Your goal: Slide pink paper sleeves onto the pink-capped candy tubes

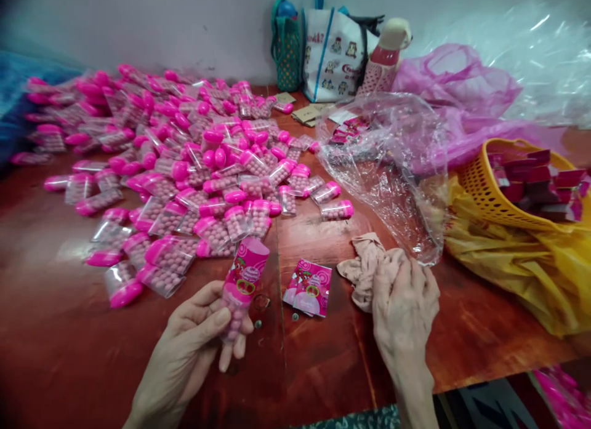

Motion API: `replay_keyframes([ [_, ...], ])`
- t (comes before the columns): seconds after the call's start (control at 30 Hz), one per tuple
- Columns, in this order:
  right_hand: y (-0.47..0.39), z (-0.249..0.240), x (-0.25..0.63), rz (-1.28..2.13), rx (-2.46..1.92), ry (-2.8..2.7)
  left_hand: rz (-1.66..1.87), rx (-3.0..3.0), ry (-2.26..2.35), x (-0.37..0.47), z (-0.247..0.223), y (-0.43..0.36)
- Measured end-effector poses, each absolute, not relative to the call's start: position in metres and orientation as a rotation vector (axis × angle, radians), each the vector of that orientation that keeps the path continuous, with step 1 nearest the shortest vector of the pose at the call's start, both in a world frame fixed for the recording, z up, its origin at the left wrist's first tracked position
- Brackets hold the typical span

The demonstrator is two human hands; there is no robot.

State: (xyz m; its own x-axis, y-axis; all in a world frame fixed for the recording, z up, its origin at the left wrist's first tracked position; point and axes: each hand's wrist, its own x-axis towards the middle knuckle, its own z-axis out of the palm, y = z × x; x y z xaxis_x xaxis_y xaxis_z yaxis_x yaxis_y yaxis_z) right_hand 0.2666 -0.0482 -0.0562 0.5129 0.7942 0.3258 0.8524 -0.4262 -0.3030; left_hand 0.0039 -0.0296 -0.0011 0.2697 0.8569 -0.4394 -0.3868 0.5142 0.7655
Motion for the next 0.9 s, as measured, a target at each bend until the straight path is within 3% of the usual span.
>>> replay_keyframes([
  [0.13, -0.057, -0.06, 0.274, -0.238, -2.246, -1.454, 0.908, 0.584, 0.995, 0.006, 0.002, -0.03],
  [0.27, -0.06, -0.022, 0.224, -0.106, -1.989, -1.396, 0.855, 0.629, 1.017, 0.014, 0.003, -0.031],
  [0.4, -0.053, 0.006, 0.165, 0.927, -1.575, -1.21, 0.786, 0.686, 0.997, 0.02, 0.0, -0.033],
  [0.47, -0.048, 0.007, 0.15, 1.179, -1.526, -0.917, 0.751, 0.699, 0.981, 0.02, -0.001, -0.033],
  [0.57, -0.043, 0.002, 0.145, 1.265, -1.43, -0.675, 0.738, 0.676, 0.957, 0.017, -0.003, -0.033],
  [0.9, -0.049, 0.001, 0.136, 1.232, -1.463, -0.702, 0.859, 0.726, 1.095, 0.022, 0.007, -0.032],
])
